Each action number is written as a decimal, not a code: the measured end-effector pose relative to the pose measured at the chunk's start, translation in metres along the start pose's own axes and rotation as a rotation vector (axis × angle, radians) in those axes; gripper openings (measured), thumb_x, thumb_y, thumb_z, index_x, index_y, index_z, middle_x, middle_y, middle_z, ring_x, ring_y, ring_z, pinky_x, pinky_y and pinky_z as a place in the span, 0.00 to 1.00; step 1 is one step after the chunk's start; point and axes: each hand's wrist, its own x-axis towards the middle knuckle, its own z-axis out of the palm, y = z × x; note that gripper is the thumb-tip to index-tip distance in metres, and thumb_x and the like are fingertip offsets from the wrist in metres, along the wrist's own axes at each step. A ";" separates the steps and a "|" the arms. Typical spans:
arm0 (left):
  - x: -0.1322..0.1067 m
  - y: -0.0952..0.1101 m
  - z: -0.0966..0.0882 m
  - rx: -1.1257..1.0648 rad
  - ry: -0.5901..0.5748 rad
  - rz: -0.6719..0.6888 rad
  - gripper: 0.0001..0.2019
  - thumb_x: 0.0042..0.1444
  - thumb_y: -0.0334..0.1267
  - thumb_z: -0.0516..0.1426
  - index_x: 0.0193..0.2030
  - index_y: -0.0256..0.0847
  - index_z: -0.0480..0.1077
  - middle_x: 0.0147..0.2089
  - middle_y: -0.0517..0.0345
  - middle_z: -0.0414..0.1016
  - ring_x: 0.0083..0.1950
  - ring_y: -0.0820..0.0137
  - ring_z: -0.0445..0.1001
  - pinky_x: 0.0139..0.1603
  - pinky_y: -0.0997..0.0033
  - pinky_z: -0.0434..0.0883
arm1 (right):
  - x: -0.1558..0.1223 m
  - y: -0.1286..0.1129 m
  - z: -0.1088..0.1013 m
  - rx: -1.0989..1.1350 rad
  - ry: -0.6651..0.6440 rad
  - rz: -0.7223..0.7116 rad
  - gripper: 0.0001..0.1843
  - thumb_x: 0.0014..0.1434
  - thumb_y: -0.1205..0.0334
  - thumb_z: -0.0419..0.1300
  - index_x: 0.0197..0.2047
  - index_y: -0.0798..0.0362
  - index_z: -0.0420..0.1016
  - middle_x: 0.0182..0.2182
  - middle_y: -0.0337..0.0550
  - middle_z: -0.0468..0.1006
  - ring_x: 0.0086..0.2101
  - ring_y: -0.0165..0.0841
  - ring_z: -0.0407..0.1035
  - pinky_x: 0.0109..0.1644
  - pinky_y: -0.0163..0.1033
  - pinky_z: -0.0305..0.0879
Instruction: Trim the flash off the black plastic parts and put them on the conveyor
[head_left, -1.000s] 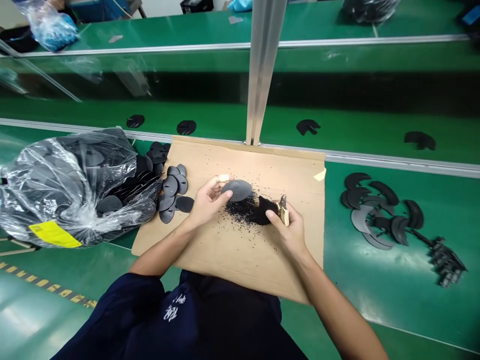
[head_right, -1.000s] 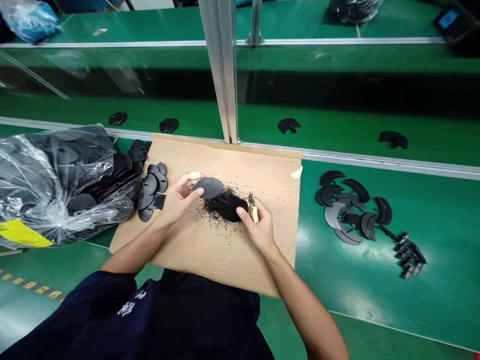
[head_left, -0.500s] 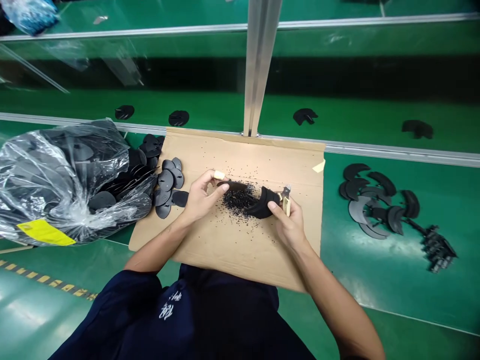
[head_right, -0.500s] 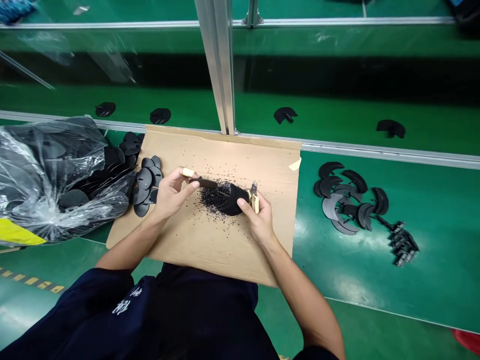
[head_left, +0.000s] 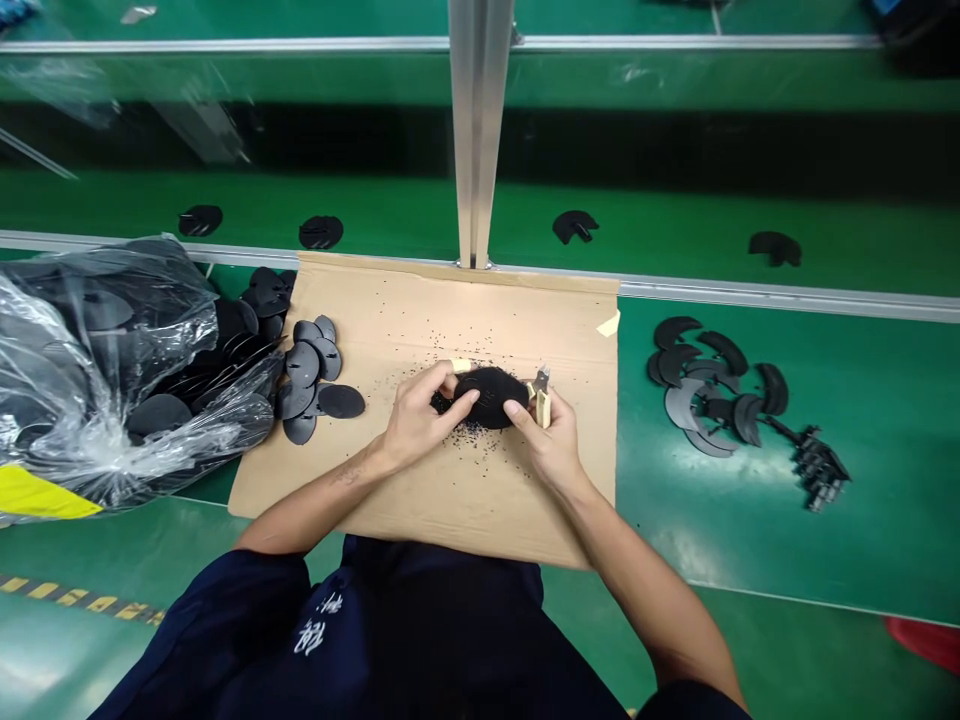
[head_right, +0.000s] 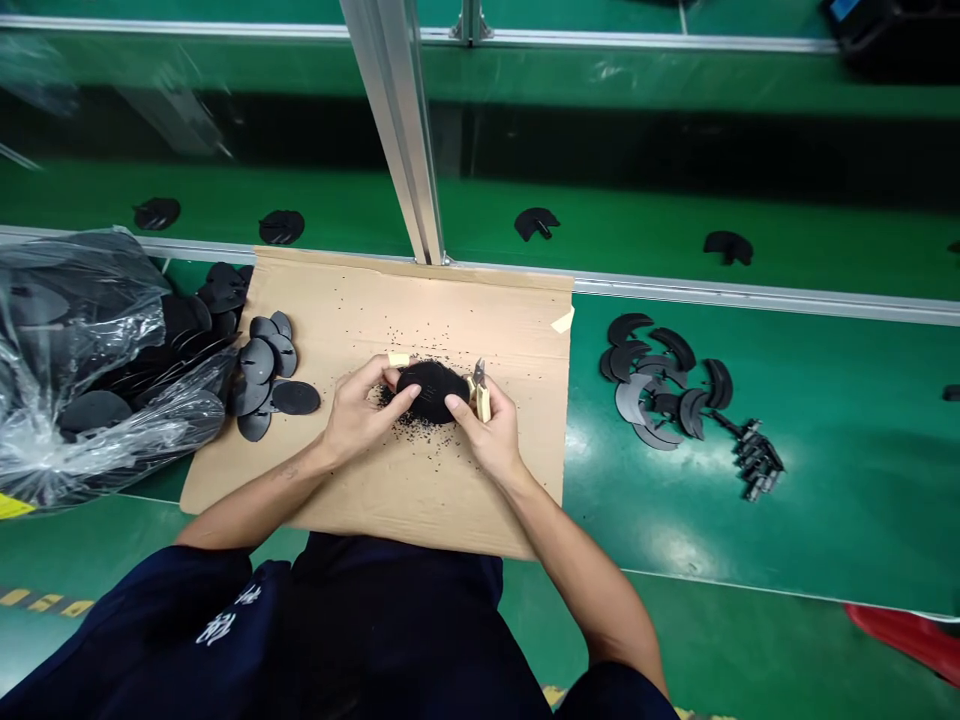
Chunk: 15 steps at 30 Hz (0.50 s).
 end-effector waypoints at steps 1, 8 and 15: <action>0.000 0.000 -0.001 0.000 0.004 0.011 0.08 0.65 0.41 0.61 0.47 0.41 0.76 0.27 0.65 0.67 0.29 0.75 0.67 0.33 0.76 0.70 | 0.000 0.000 0.000 0.003 -0.002 -0.002 0.26 0.52 0.37 0.71 0.42 0.50 0.77 0.35 0.41 0.80 0.35 0.35 0.73 0.41 0.42 0.74; 0.001 0.001 -0.002 0.014 -0.032 -0.006 0.08 0.65 0.43 0.60 0.44 0.41 0.76 0.30 0.61 0.72 0.32 0.73 0.69 0.34 0.73 0.70 | -0.003 -0.003 0.000 -0.050 0.024 -0.032 0.25 0.51 0.38 0.72 0.40 0.50 0.77 0.32 0.38 0.77 0.33 0.33 0.70 0.40 0.40 0.72; -0.004 -0.006 0.004 -0.326 -0.172 -0.135 0.12 0.70 0.45 0.55 0.48 0.39 0.74 0.40 0.54 0.80 0.39 0.70 0.79 0.39 0.72 0.77 | -0.003 -0.003 -0.001 -0.135 -0.010 -0.076 0.23 0.55 0.39 0.70 0.41 0.50 0.76 0.32 0.38 0.77 0.32 0.33 0.71 0.37 0.40 0.72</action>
